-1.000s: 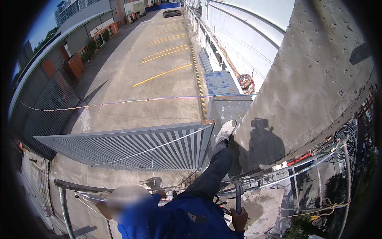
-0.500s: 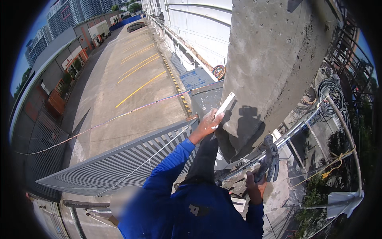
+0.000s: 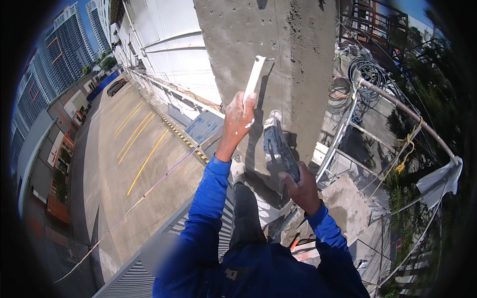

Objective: The person uses a hammer and chisel to chip away at a concrete surface on a building exterior. The person repeatedly strikes the chisel with the hammer to remove material from the concrete.

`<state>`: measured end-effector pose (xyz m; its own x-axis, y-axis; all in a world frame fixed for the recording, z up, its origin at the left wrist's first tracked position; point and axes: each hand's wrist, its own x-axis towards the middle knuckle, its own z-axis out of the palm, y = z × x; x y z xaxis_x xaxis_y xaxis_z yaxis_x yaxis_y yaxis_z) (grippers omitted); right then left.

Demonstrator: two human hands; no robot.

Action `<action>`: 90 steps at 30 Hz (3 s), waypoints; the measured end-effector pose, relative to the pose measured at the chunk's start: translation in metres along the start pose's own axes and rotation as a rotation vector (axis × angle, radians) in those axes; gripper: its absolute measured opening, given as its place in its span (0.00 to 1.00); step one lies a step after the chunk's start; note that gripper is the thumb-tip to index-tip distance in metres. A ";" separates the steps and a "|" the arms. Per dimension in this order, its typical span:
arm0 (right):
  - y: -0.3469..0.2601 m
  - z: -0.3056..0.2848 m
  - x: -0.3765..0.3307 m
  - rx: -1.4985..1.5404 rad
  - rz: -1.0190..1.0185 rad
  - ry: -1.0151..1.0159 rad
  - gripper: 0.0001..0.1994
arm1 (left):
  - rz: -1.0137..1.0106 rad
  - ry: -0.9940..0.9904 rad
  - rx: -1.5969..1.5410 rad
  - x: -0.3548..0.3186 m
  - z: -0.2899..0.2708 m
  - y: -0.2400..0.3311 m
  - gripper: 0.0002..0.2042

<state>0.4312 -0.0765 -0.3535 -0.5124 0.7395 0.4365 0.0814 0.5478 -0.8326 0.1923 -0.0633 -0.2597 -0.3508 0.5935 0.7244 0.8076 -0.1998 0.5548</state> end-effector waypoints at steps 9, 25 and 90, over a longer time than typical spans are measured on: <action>-0.132 -0.017 0.045 -0.221 -1.077 0.120 0.20 | 0.046 0.011 0.228 0.004 -0.002 0.004 0.16; -0.146 -0.014 0.065 -0.237 -1.084 0.177 0.20 | -0.107 0.073 0.293 0.009 0.004 0.005 0.15; -0.021 0.009 0.119 -0.284 -0.268 0.117 0.20 | 0.078 0.034 0.448 -0.028 0.018 -0.055 0.17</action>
<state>0.3610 -0.0033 -0.2874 -0.4485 0.5862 0.6747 0.1995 0.8015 -0.5637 0.1658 -0.0543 -0.3179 -0.2901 0.5622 0.7744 0.9550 0.1187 0.2717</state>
